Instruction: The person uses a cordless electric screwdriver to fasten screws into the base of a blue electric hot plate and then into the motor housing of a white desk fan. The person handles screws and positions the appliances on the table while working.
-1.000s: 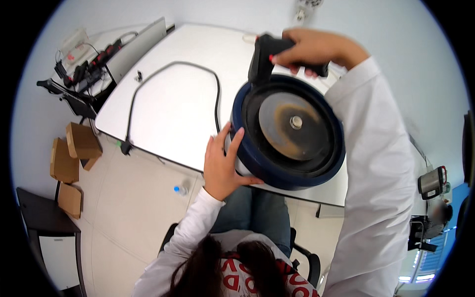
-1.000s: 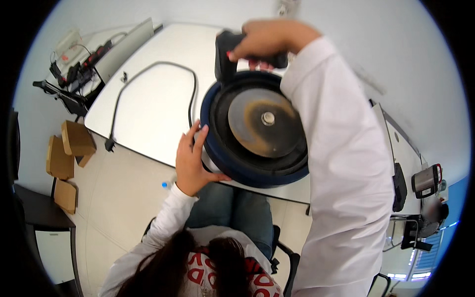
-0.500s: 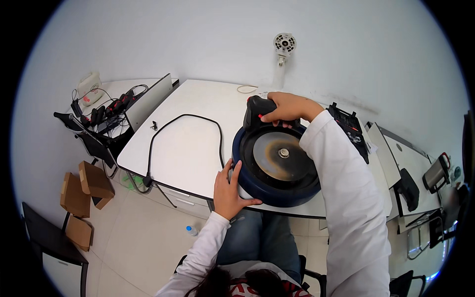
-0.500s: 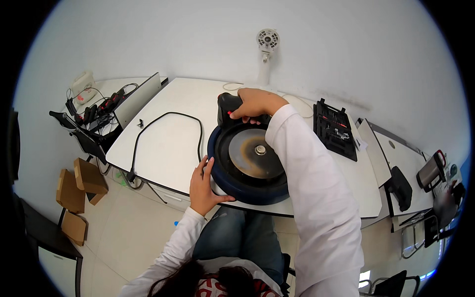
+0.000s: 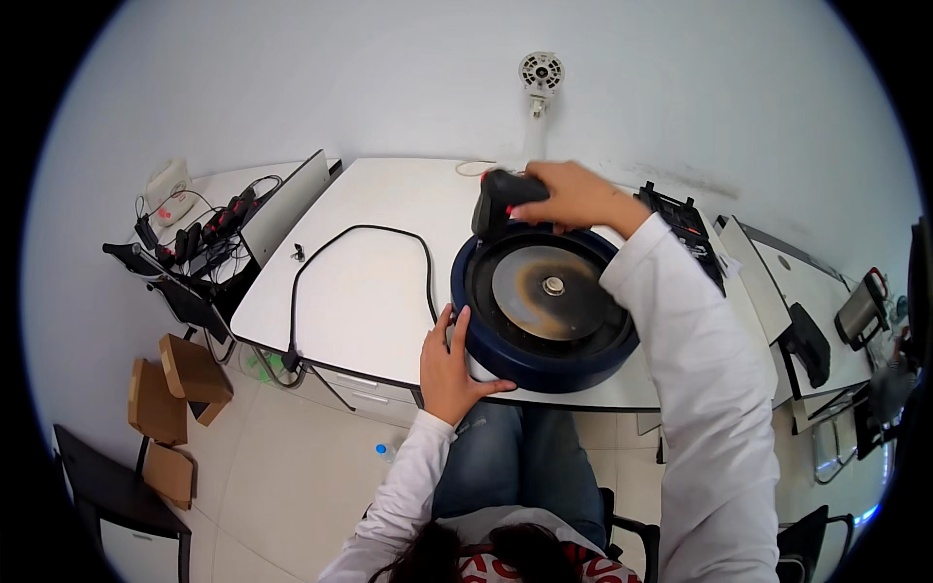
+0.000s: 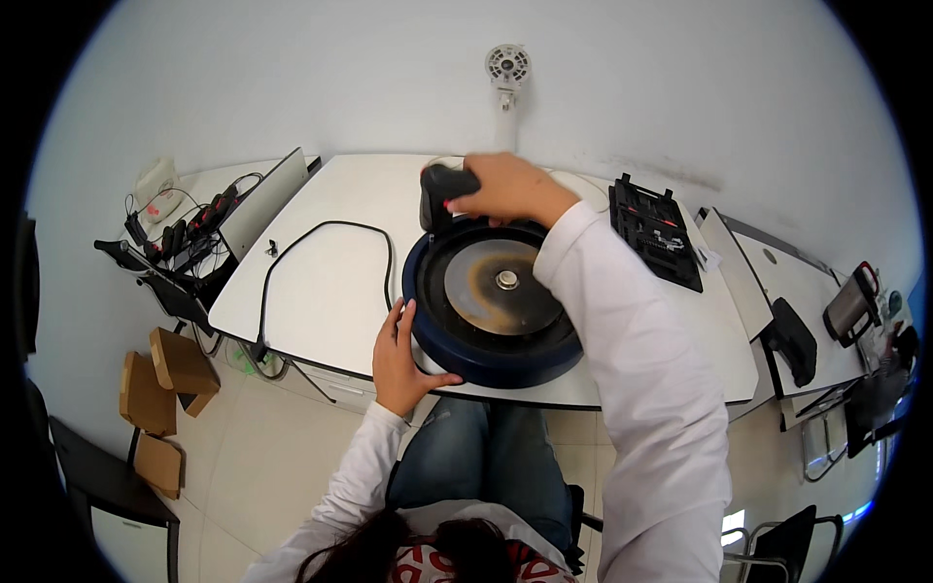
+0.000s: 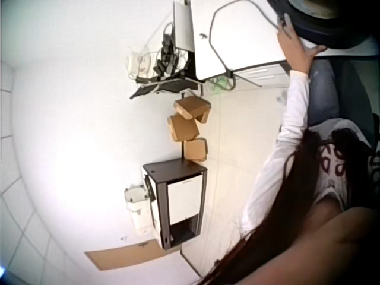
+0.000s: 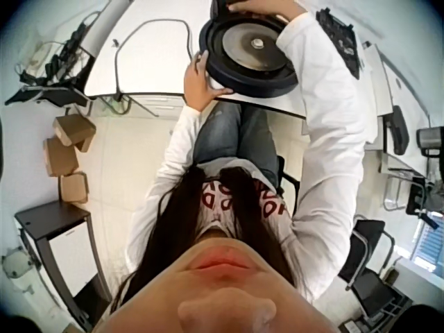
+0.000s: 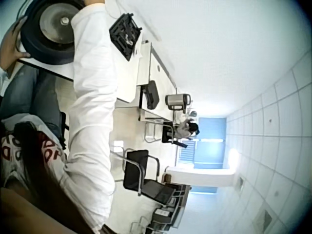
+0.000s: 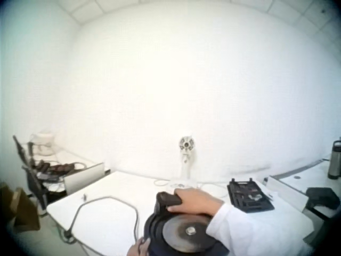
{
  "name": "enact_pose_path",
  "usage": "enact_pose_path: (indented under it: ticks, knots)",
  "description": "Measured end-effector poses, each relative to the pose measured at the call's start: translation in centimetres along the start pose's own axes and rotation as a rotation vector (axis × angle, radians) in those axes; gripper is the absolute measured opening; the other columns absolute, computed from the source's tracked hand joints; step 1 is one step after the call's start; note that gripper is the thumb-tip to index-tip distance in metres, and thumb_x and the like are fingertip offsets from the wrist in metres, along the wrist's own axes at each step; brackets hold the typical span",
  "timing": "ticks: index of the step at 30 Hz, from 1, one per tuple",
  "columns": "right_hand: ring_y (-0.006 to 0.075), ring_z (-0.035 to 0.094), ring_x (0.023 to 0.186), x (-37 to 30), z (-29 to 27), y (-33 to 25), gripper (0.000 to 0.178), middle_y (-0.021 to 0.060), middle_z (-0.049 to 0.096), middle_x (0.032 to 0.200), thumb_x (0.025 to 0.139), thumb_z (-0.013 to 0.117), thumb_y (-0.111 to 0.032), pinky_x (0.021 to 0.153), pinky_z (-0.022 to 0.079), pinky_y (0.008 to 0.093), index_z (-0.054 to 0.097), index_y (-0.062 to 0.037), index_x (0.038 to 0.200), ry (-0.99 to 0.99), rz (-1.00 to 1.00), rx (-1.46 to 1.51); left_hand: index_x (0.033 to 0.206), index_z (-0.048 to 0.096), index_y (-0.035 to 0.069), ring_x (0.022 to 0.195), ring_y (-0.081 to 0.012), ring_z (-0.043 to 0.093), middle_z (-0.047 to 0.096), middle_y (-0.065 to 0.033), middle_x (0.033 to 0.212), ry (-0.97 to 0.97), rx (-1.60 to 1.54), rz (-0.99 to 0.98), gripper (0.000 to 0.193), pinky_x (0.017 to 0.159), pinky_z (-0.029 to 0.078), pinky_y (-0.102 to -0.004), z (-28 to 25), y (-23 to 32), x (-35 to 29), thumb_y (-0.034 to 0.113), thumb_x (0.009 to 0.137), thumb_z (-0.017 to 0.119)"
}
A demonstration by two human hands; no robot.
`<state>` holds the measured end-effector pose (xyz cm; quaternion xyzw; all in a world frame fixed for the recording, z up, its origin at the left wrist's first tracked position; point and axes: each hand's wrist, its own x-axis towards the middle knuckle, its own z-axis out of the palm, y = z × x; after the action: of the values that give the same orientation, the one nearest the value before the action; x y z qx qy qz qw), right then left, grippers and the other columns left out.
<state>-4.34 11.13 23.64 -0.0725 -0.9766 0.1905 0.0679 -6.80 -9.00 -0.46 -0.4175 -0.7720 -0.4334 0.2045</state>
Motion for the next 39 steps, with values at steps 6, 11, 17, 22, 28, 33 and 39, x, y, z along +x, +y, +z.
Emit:
enact_pose_path:
  ticks: [6, 11, 17, 22, 28, 33, 39]
  knots:
    - [0.0074, 0.052, 0.051, -2.6, -8.5, -1.8, 0.048, 0.0046, 0.065, 0.079, 0.077, 0.068, -0.043, 0.046, 0.041, 0.0206, 0.057, -0.0042, 0.102, 0.392, -0.181, 0.160, 0.139, 0.034, 0.012, 0.112, -0.0395, 0.047, 0.038, -0.0210, 0.138, -0.002, 0.005, -0.005, 0.120, 0.094, 0.040, -0.0450, -0.1, -0.3, -0.2, 0.055, 0.038, 0.083]
    - [0.0043, 0.047, 0.048, -6.3, -7.2, -0.4, 0.050, 0.0045, 0.063, 0.079, 0.080, 0.066, -0.045, 0.044, 0.036, 0.0161, 0.057, -0.0033, 0.106, 0.488, -0.229, 0.197, 0.139, 0.035, 0.012, 0.108, -0.0392, 0.049, 0.036, -0.0202, 0.138, 0.003, 0.005, -0.016, 0.119, 0.092, 0.040, -0.0462, -0.1, -0.4, 0.0, 0.056, 0.039, 0.082]
    - [0.0065, 0.048, 0.052, -7.6, 1.2, 4.5, 0.035, 0.0074, 0.064, 0.080, 0.081, 0.069, -0.030, 0.047, 0.037, 0.0189, 0.055, -0.0031, 0.099, 0.181, 0.103, 0.772, 0.137, 0.037, 0.010, 0.116, -0.0376, 0.043, 0.038, -0.0189, 0.137, 0.010, -0.174, -0.020, 0.098, 0.098, 0.035, -0.0443, -0.8, -1.0, 0.4, 0.046, 0.057, 0.081]
    - [0.0064, 0.047, 0.051, -8.3, 5.6, 8.0, 0.036, 0.0091, 0.064, 0.082, 0.084, 0.066, -0.029, 0.046, 0.038, 0.0189, 0.053, -0.0025, 0.103, 0.189, 0.222, 1.054, 0.128, 0.048, 0.005, 0.116, -0.0330, 0.046, 0.050, -0.0168, 0.126, 0.080, -0.230, -0.081, 0.057, 0.099, 0.037, -0.0393, -1.9, -1.6, 5.7, 0.022, 0.078, 0.069]
    - [0.0078, 0.045, 0.048, -10.4, 6.4, 9.5, 0.036, 0.0102, 0.062, 0.086, 0.089, 0.059, -0.030, 0.043, 0.037, 0.0207, 0.050, -0.0032, 0.111, 0.147, 0.213, 1.287, 0.108, 0.063, 0.007, 0.108, -0.0284, 0.053, 0.062, -0.0092, 0.112, -0.245, 0.084, 0.090, 0.032, 0.092, 0.041, -0.0434, 0.2, -4.4, 14.6, 0.026, 0.082, 0.063]
    - [0.0087, 0.046, 0.047, -13.6, 6.4, 10.5, 0.041, 0.0130, 0.061, 0.085, 0.088, 0.059, -0.028, 0.043, 0.038, 0.0195, 0.048, -0.0010, 0.117, 0.188, 0.249, 1.323, 0.093, 0.068, 0.003, 0.086, -0.0257, 0.063, 0.068, -0.0096, 0.087, -0.222, 0.129, 0.057, 0.021, 0.080, 0.047, -0.0318, 1.4, -4.8, 15.8, 0.021, 0.082, 0.066]
    - [0.0091, 0.046, 0.044, -16.8, 7.3, 11.0, 0.050, 0.0144, 0.061, 0.082, 0.084, 0.062, -0.034, 0.041, 0.037, 0.0195, 0.047, 0.0014, 0.116, 0.264, 0.226, 1.332, 0.096, 0.064, -0.003, 0.081, -0.0123, 0.059, 0.066, -0.0027, 0.088, -0.048, -0.606, -0.084, 0.023, 0.081, 0.045, -0.0262, -3.2, -2.1, 17.7, 0.019, 0.091, 0.057]
